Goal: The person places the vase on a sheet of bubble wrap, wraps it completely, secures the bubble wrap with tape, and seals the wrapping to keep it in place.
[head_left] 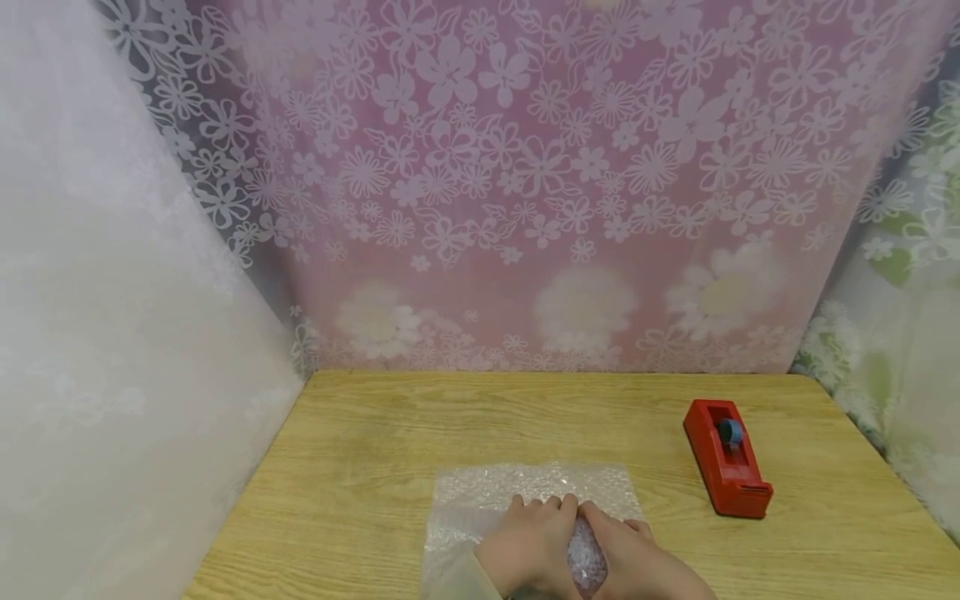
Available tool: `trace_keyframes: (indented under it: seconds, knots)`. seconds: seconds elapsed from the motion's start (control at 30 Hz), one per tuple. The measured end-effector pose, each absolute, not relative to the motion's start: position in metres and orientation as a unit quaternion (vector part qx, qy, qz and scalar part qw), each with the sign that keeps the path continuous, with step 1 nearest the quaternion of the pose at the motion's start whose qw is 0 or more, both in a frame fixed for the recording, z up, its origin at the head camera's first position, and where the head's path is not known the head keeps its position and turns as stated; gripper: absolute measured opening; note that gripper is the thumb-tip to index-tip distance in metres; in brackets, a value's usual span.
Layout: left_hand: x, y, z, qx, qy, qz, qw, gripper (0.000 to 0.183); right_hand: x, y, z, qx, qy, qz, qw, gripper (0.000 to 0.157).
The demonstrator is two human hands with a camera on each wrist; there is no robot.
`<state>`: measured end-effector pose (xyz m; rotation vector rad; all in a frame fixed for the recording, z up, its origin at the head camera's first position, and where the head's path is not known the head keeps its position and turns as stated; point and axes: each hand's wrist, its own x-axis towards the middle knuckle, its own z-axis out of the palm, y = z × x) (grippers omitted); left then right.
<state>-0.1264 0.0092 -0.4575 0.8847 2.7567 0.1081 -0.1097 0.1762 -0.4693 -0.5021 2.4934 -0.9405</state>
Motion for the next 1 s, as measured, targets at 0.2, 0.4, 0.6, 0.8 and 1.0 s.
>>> trace_keyframes:
  seconds: [0.2, 0.4, 0.6, 0.8, 1.0]
  knots:
    - [-0.125, 0.006, -0.459, 0.305, 0.944, 0.047, 0.114, 0.096, -0.109, 0.177, -0.470, -0.181, 0.906, -0.325, 0.202, 0.104]
    - [-0.118, -0.001, -0.459, 0.314, 0.947, 0.023, 0.068, 0.093, -0.108, 0.174, -0.468, -0.118, 0.906, -0.326, 0.242, 0.108]
    - [-0.116, -0.004, -0.460, 0.323, 0.945, 0.018, 0.038, 0.091, -0.110, 0.174, -0.467, -0.106, 0.903, -0.329, 0.257, 0.106]
    - [-0.122, -0.004, -0.464, 0.334, 0.941, 0.029, 0.041, 0.092, -0.113, 0.175, -0.468, -0.102, 0.892, -0.346, 0.273, 0.104]
    - [-0.122, -0.003, -0.463, 0.328, 0.943, 0.035, 0.053, 0.084, -0.114, 0.174, -0.466, -0.119, 0.892, -0.350, 0.261, 0.097]
